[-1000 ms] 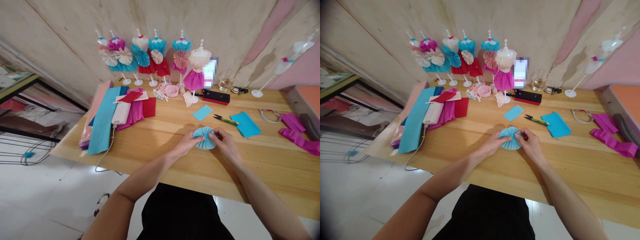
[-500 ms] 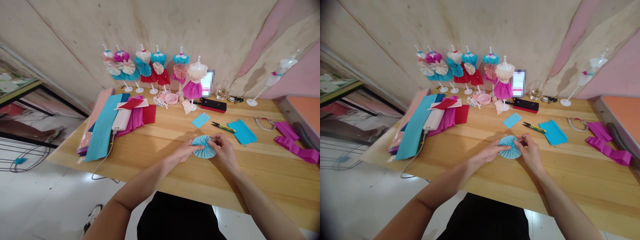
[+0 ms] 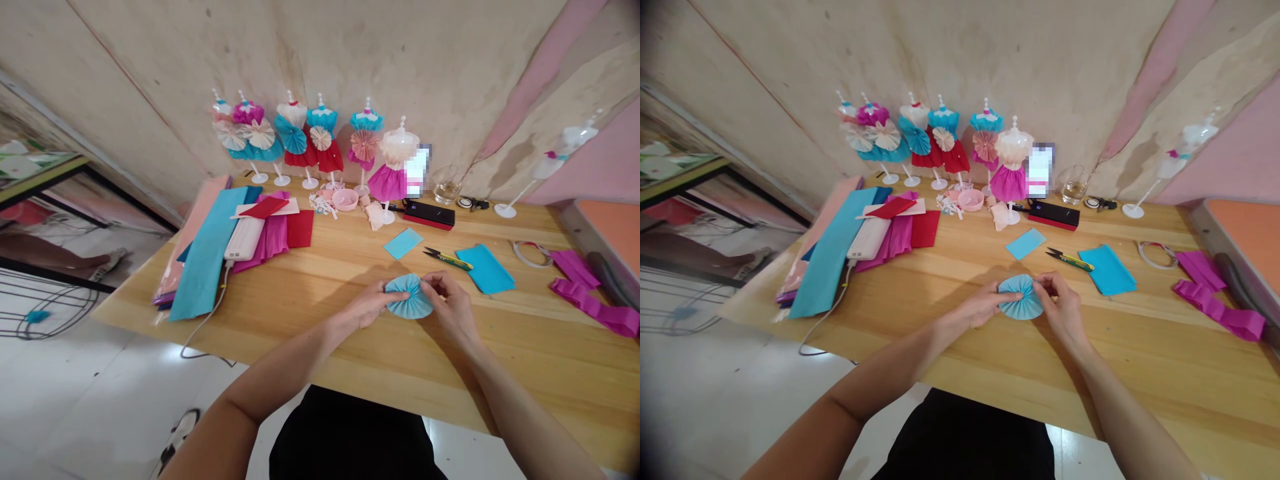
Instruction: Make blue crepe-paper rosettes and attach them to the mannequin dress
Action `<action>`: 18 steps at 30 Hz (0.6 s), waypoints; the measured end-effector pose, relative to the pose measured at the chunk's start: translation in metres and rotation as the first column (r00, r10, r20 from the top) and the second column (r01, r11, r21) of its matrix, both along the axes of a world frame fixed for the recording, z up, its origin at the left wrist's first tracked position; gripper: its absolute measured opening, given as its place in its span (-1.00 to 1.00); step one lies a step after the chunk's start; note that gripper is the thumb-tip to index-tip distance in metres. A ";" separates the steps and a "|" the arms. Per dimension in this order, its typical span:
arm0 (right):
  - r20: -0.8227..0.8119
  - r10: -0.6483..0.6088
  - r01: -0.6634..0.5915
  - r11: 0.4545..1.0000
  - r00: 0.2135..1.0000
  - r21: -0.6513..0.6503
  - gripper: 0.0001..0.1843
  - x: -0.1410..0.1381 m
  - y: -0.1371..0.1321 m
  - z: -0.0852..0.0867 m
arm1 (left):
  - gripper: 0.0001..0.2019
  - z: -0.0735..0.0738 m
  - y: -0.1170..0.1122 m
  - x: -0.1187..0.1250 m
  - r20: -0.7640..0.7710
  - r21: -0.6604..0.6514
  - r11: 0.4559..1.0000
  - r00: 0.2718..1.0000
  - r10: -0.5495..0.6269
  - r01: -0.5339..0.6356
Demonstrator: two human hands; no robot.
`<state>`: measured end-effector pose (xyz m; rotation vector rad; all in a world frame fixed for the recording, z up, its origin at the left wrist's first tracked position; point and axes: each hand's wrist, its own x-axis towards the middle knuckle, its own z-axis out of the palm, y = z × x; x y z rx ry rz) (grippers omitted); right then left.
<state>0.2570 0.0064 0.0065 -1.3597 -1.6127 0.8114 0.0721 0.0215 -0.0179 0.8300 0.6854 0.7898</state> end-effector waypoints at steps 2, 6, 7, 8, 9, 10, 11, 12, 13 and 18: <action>-0.020 0.006 -0.006 1.000 1.000 -0.021 -0.76 0.001 0.000 0.000 | -0.48 0.001 0.000 0.000 0.012 0.017 1.000 1.000 0.022 -0.022; -0.036 0.016 -0.018 0.999 0.999 -0.039 -0.77 0.001 0.000 -0.001 | -0.48 0.000 0.001 0.000 -0.037 0.057 0.995 0.996 0.078 -0.076; -0.038 0.016 -0.018 0.999 0.999 -0.044 -0.76 0.001 0.000 -0.002 | -0.48 -0.001 0.001 -0.001 -0.044 0.068 0.995 0.996 0.082 -0.078; -0.042 0.016 -0.018 0.999 0.999 -0.050 -0.76 0.001 0.000 -0.002 | -0.49 -0.001 0.001 -0.001 -0.047 0.077 0.994 0.996 0.078 -0.075; -0.049 0.015 -0.017 0.998 0.999 -0.056 -0.75 0.002 0.001 -0.002 | -0.50 -0.001 0.001 -0.001 -0.048 0.085 0.994 0.996 0.072 -0.068; -0.061 0.012 -0.016 0.998 0.998 -0.065 -0.74 0.002 0.002 -0.002 | -0.51 -0.001 0.002 -0.002 -0.049 0.089 0.994 0.997 0.067 -0.062; -0.079 0.007 -0.013 0.997 0.997 -0.074 -0.72 0.003 0.003 -0.002 | -0.52 -0.001 0.002 -0.002 -0.053 0.089 0.994 0.996 0.067 -0.062; -0.103 0.001 -0.010 0.996 0.995 -0.086 -0.71 0.004 0.004 -0.002 | -0.53 -0.001 0.002 -0.002 -0.053 0.083 0.994 0.996 0.076 -0.072; -0.129 -0.006 -0.007 0.995 0.992 -0.098 -0.70 0.005 0.005 -0.002 | -0.54 -0.001 0.003 -0.002 -0.046 0.070 0.993 0.994 0.097 -0.093; -0.199 0.008 -0.037 0.989 0.980 -0.145 -0.68 0.007 0.009 -0.004 | -0.55 0.000 0.008 -0.003 0.035 -0.035 0.970 0.970 0.240 -0.239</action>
